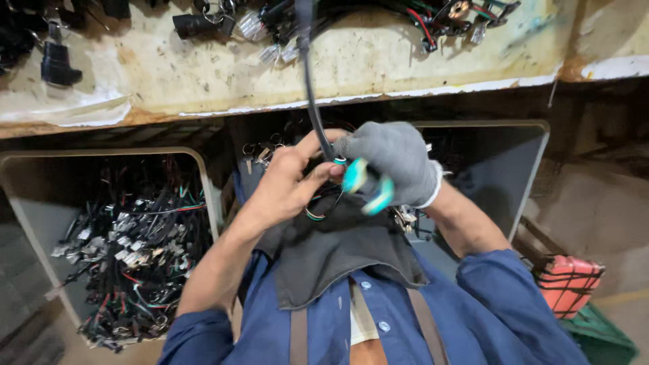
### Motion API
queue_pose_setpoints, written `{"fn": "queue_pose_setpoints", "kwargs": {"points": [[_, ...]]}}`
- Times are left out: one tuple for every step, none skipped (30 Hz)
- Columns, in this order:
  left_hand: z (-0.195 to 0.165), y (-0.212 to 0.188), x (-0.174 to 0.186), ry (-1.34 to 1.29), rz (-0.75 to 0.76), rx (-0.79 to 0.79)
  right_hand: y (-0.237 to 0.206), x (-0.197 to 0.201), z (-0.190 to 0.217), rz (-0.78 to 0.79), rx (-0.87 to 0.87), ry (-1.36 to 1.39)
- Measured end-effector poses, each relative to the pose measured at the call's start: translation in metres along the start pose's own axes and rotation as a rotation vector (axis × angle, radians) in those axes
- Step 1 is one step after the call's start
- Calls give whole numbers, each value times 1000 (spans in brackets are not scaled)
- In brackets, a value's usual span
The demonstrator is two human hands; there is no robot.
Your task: The person cuts and trims wires and cable leads with pliers at a workbench, pulling individual wires from a pile on the bench and placing processed wires into a bin below. They repeatedly pick up wires, position them in the pliers, cut, and set them aside.
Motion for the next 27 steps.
{"fn": "queue_pose_setpoints", "kwargs": {"points": [[7, 0, -1, -54, 14, 59, 0, -3, -3, -37, -19, 137], [11, -1, -2, -67, 25, 83, -1, -8, -6, -63, -93, 190], [15, -2, -1, -81, 41, 109, -4, -12, -7, -92, -170, 241], [18, -1, -1, -86, 54, 119, -5, -15, -10, -128, -234, 286], [20, -1, 0, -163, 66, 123, -7, -16, -7, -111, -138, 215], [23, 0, 1, -241, 82, 131, -10, -17, -4, -97, -49, 147], [25, 0, 1, -316, 103, 139, -12, -18, -2, -88, 39, 77], [27, 0, 2, -353, 100, 155, -15, -18, -7, -72, -101, 220], [28, 0, 2, -389, 103, 171, -18, -20, -12, -59, -242, 363], [29, 0, 1, -425, 107, 185, -21, -22, -16, -47, -382, 504], [29, 1, 0, -358, 123, 177, -21, -22, -15, -55, -307, 400], [28, 1, -2, -296, 132, 172, -21, -23, -13, -53, -235, 298], [27, 1, -3, -235, 139, 172, -22, -26, -10, -47, -165, 201], [24, 2, -2, -93, 75, 118, -24, -29, -15, -77, -352, 401], [21, 2, -2, 50, 13, 59, -27, -33, -16, -107, -537, 600], [16, 2, -2, 188, -50, 6, -31, -37, -17, -132, -728, 802], [16, 1, -2, 68, -55, 63, -32, -33, -12, -231, -641, 680], [16, 1, -3, -47, -67, 108, -32, -29, -8, -320, -575, 628], [16, 0, -3, -158, -77, 147, -34, -24, -3, -403, -541, 657], [15, -1, -3, -208, -82, 122, -36, -21, 1, -501, -540, 820], [14, -3, -3, -259, -89, 112, -38, -18, 4, -588, -529, 989], [15, -5, -4, -309, -90, 102, -38, -18, 8, -647, -496, 1139], [13, -8, -5, -298, -87, 2, -39, -17, 12, -681, -463, 1255], [11, -11, -7, -287, -74, -99, -37, -21, 15, -701, -440, 1346], [10, -15, -11, -277, -51, -203, -36, -24, 18, -717, -422, 1421], [12, -19, -13, -237, -61, -197, -34, -30, 19, -728, -412, 1453], [14, -22, -17, -205, -74, -194, -33, -34, 20, -745, -389, 1505]]}}
Point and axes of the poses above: each hand's wrist, its own y-axis towards the middle knuckle, its own x-axis out of the back of the hand, z = x × y, the point moved 3 cm from there along y, towards the middle knuckle, and after that the axes turned 2 degrees about -z, right-handed, at the moved point
